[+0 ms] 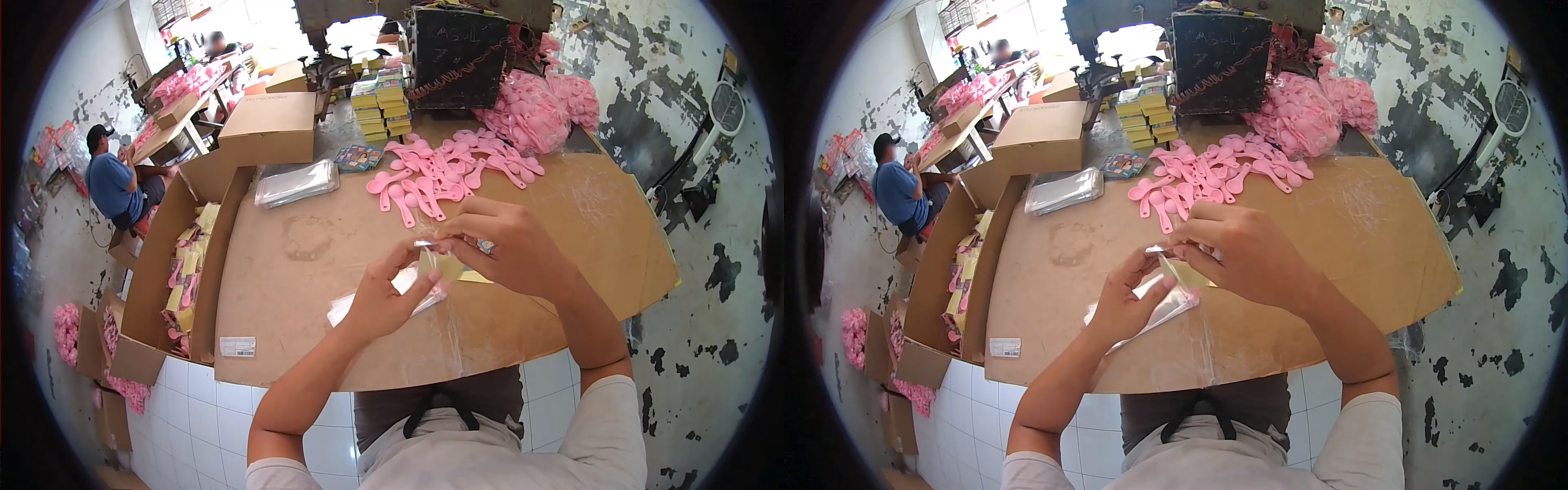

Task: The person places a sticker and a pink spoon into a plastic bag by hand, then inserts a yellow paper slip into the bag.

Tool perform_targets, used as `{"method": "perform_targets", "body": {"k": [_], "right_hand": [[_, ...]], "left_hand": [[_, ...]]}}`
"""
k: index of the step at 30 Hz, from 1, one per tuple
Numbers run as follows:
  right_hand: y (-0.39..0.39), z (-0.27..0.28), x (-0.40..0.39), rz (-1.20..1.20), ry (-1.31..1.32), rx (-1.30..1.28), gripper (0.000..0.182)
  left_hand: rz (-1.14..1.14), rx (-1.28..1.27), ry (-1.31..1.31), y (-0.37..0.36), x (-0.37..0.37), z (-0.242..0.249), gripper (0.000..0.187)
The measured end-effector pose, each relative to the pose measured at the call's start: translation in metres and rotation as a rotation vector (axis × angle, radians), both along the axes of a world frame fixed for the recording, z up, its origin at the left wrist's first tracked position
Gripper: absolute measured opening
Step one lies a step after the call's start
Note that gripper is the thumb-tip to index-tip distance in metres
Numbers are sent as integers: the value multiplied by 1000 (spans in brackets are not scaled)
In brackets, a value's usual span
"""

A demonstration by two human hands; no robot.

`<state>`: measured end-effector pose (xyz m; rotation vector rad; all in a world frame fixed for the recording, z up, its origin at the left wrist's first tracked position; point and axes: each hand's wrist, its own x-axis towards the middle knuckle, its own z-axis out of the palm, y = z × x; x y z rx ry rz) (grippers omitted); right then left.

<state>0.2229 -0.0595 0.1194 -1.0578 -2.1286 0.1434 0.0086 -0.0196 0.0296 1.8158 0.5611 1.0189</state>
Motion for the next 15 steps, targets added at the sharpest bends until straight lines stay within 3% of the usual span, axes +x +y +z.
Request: {"method": "perform_targets", "body": {"k": [5, 8, 14, 15], "right_hand": [[1, -11, -5, 77, 110, -33, 10], [1, -16, -5, 72, 128, -21, 13], [3, -19, -8, -16, 211, -37, 20], [5, -20, -9, -29, 223, 52, 19]], "left_hand": [[-47, -237, -148, 2, 1, -1, 28], [-36, -271, -101, -2, -1, 5, 24], [40, -78, -116, -7, 3, 10, 25], [42, -103, -143, -6, 3, 9, 25]]}}
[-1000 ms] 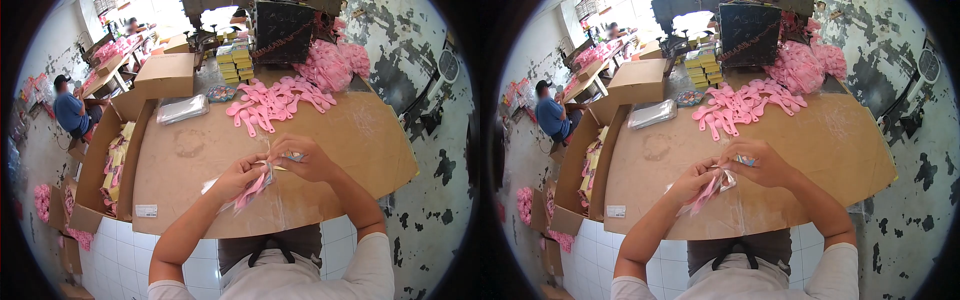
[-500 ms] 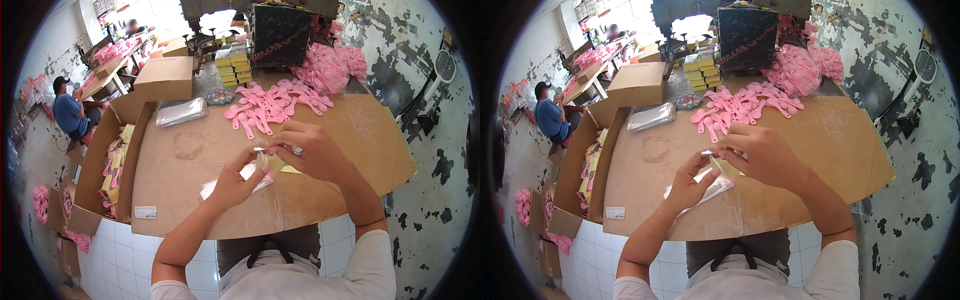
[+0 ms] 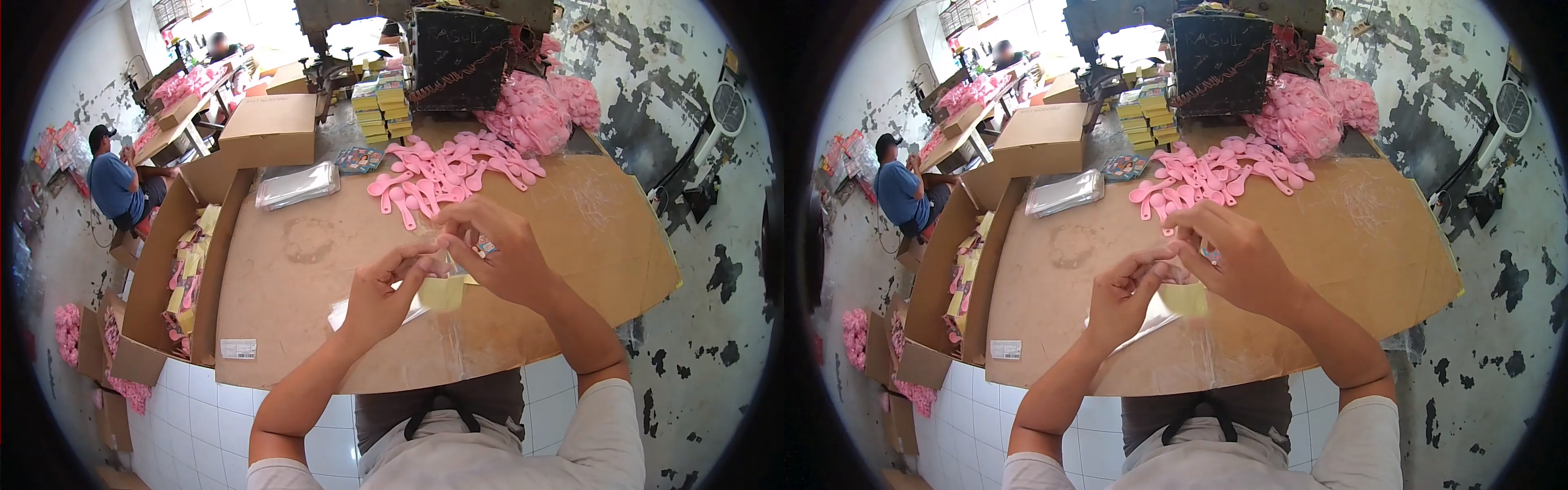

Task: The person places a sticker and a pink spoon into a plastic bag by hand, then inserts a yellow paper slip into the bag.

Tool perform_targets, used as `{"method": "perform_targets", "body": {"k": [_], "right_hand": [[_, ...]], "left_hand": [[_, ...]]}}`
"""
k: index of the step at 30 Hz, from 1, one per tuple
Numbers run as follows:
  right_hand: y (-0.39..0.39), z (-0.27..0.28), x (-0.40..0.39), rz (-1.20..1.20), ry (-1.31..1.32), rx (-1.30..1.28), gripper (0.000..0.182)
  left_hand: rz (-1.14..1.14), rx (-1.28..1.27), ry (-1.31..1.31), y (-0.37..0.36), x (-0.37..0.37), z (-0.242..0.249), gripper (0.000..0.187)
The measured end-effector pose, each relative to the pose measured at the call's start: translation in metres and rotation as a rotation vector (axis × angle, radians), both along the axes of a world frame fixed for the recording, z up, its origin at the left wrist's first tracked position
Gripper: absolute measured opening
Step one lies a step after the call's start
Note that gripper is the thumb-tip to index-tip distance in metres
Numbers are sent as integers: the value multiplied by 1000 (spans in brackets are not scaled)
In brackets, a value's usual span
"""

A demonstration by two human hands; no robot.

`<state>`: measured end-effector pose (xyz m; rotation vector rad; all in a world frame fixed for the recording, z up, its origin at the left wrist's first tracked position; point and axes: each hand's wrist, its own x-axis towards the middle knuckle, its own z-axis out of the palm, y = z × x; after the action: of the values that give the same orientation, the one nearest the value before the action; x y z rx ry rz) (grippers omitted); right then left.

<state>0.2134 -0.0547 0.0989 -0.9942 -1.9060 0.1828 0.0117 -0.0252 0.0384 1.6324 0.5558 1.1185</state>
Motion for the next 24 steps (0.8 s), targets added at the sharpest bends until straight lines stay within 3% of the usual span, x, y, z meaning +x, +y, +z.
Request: {"method": "perform_targets", "body": {"k": [2, 5, 14, 17, 19, 21, 23, 24], "right_hand": [[4, -2, -4, -45, 22, 174, 18], [3, 6, -3, -104, -291, 391, 18], [3, -5, -11, -255, -684, 509, 19], [13, -4, -1, -316, -420, 381, 17], [21, 5, 28, -218, -351, 379, 9], [9, 14, 66, 60, 245, -413, 4], [-8, 26, 138, 226, 296, -781, 8], [-7, 12, 178, 337, 523, -687, 2]], "left_hand": [[4, -48, -55, 4, 0, -5, 26], [46, -20, -31, 0, -1, -1, 28], [178, 366, 306, -3, -3, 0, 35], [189, 483, 382, -1, -4, 1, 37], [168, 291, 316, 2, -5, 1, 38], [154, 147, 236, 6, -8, -2, 39], [140, 53, 146, 12, -10, -8, 39], [132, 24, 131, 14, -10, -10, 39]]}}
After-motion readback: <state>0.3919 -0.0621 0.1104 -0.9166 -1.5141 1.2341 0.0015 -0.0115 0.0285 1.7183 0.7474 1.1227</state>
